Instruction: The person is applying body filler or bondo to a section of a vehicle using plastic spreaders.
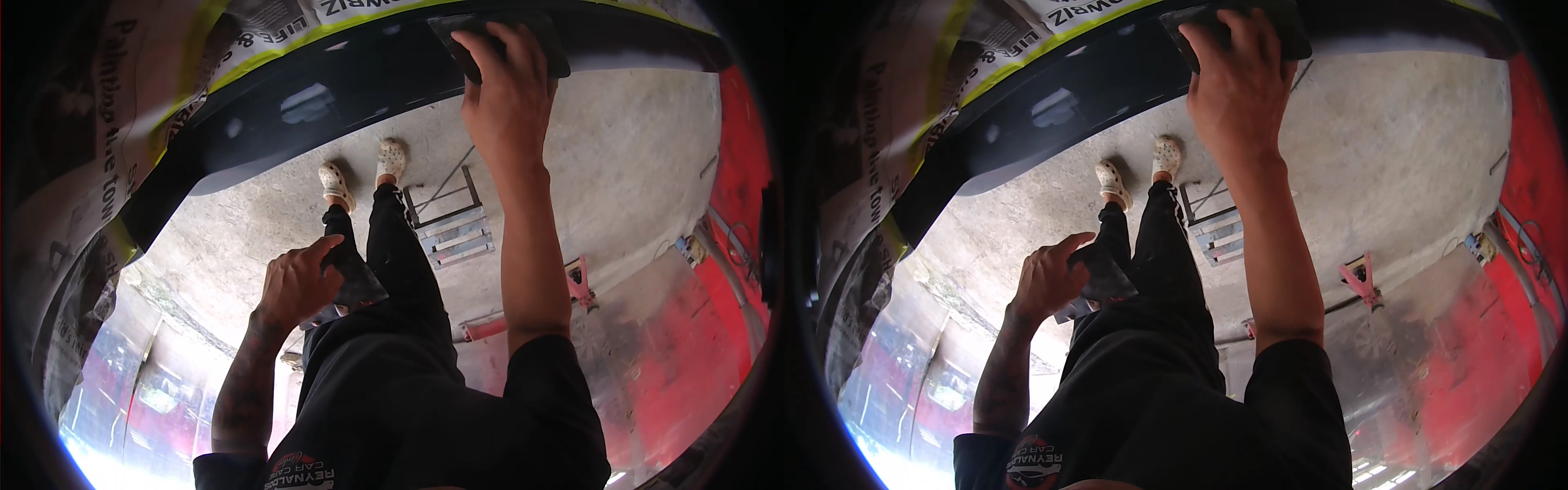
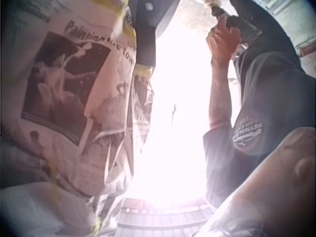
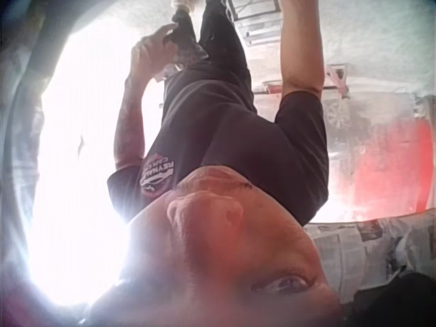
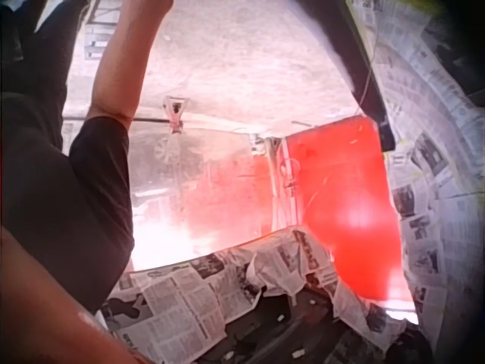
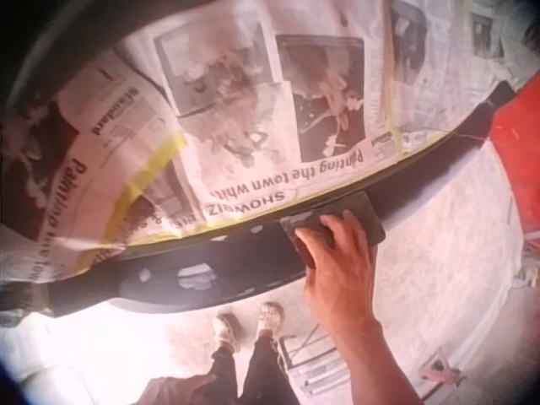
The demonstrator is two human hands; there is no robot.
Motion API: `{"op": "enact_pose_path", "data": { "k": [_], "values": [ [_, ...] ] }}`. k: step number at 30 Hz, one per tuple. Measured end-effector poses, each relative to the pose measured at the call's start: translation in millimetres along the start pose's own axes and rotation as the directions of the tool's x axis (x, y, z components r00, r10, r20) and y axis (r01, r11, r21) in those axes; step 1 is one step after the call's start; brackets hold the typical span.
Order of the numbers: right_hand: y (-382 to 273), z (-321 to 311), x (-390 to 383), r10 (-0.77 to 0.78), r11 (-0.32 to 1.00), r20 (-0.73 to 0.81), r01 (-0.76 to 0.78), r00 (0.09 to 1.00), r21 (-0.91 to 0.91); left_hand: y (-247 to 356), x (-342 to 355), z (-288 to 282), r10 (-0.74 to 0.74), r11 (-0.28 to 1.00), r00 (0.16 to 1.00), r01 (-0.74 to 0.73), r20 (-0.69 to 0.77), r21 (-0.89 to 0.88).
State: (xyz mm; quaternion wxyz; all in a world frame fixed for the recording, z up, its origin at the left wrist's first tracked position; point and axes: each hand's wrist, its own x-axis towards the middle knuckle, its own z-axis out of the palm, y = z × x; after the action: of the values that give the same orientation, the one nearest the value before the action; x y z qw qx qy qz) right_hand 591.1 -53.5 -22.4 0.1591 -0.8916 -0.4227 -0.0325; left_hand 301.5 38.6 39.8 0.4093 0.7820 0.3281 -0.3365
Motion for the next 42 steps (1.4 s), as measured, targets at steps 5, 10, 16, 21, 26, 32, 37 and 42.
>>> {"op": "enact_pose_path", "data": {
  "k": [5, 10, 16, 21, 26, 32, 37, 42],
  "values": [
    [2.9, 6.1, 1.9, 0.012, 1.0, 0.04, -0.012, 0.999, 0.011, 4.7, -0.1, -2.9, -0.022, 0.999, 1.0, 0.022, -0.009, -0.032],
    [7.3, -20.7, -7.7, -0.025, 0.996, 0.077, 0.019, 0.997, 0.085, -2.4, -2.0, 1.6, -0.02, 0.982, 1.0, 0.023, 0.016, -0.188],
    [33.7, -69.3, -64.4, 0.495, 0.561, 0.276, -0.545, 0.824, 0.623, -13.2, -8.2, 5.2, 0.101, 0.857, 0.994, -0.107, -0.038, -0.504],
    [49.1, -62.6, -122.0, 0.564, -0.183, 0.439, -0.413, 0.699, 0.892, -38.8, -9.7, 38.7, -0.084, 0.674, 0.993, -0.006, -0.084, -0.739],
    [4.1, -66.0, -158.0, 0.502, 0.145, 0.55, -0.691, 0.668, 0.708, -17.0, -14.3, 23.4, -0.2, 0.293, 0.968, -0.085, -0.148, -0.952],
    [-51.1, -75.7, -156.9, 0.008, 0.721, 0.363, -0.257, 0.932, 0.643, -13.9, -19.8, 21.9, -0.185, -0.06, 0.982, -0.053, -0.041, -0.997],
    [-79.9, -86.6, -136.7, -0.276, 0.848, 0.253, 0.111, 0.927, 0.518, -22.4, -36.4, 29.6, 0.22, 0.931, 0.726, -0.355, -0.651, -0.081],
    [-93.5, -80.8, -139.6, -0.409, 0.834, 0.228, 0.261, 0.883, 0.486, -17.6, -43.1, 23.0, -0.048, 0.623, 0.916, -0.284, -0.398, -0.728]
  ]
}}
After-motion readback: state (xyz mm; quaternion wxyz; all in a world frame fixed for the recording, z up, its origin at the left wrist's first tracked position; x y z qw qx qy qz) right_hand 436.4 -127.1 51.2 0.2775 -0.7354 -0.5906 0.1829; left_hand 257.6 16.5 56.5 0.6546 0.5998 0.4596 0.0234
